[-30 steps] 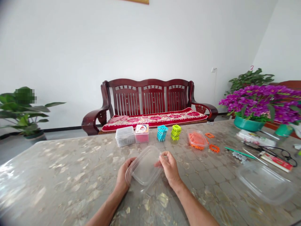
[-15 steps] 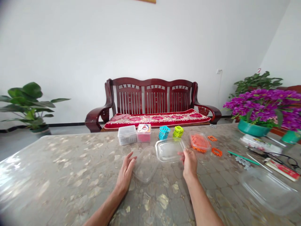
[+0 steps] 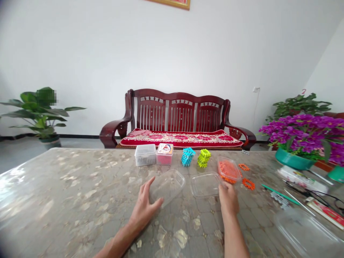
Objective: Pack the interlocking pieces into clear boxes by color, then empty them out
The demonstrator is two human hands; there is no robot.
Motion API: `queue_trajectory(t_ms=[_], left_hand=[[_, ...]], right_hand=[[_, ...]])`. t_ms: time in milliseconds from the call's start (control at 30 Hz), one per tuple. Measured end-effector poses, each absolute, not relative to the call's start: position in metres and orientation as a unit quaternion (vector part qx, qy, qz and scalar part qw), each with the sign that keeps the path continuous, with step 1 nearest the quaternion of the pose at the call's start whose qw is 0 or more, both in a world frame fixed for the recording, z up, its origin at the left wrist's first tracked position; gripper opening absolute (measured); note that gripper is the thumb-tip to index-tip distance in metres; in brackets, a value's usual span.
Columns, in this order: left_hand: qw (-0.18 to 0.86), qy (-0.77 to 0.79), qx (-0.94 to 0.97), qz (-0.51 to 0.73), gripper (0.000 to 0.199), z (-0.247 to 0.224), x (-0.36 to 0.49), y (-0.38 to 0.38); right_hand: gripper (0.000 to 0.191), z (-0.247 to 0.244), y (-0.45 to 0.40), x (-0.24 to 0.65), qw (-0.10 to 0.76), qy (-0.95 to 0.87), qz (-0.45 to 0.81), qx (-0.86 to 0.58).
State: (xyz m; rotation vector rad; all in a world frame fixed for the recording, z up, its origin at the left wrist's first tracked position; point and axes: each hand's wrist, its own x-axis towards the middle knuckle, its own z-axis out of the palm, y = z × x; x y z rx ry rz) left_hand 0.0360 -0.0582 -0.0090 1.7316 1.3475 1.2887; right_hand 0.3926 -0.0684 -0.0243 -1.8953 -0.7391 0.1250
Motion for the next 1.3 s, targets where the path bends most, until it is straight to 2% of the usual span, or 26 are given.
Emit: queue_trajectory(t_ms=[100, 200, 267, 400, 500, 633, 900, 1133, 1300], left_hand=[[0.349, 0.507, 0.607, 0.503, 0.068, -0.018, 0.028, -0.046], [0.392, 0.505, 0.580, 0.505, 0.069, -0.024, 0.025, -0.040], [0.402, 0.501, 0.581, 0.500, 0.069, -0.025, 0.025, -0.039], [0.402, 0.509, 0.587, 0.485, 0.064, -0.020, 0.028, -0.039], [0.397, 0.516, 0.589, 0.479, 0.062, -0.015, 0.032, -0.040], [0.406, 0.491, 0.578, 0.510, 0.061, -0.012, 0.031, -0.036], [0.436, 0.471, 0.517, 0.566, 0.063, -0.003, 0.009, -0.006], [0.430, 0.478, 0.505, 0.576, 0.063, -0.012, 0.006, 0.005], [0.423, 0.482, 0.509, 0.574, 0.061, -0.021, 0.006, 0.011]], right_hand=[[0.042, -0.016, -0.075, 0.386, 0.391, -0.341, -0.034, -0.854], [0.041, -0.004, -0.077, 0.368, 0.343, -0.386, -0.121, -0.848], [0.039, 0.002, -0.075, 0.351, 0.379, -0.435, -0.105, -0.810], [0.046, 0.008, -0.070, 0.311, 0.491, -0.523, 0.063, -0.694], [0.048, 0.007, -0.069, 0.281, 0.496, -0.554, 0.174, -0.645], [0.047, 0.000, -0.068, 0.257, 0.470, -0.585, 0.226, -0.621], [0.042, -0.006, -0.057, 0.240, 0.486, -0.596, 0.237, -0.593], [0.046, 0.039, 0.003, 0.284, 0.559, -0.549, 0.135, -0.606], [0.048, 0.056, 0.054, 0.317, 0.486, -0.534, 0.042, -0.691]])
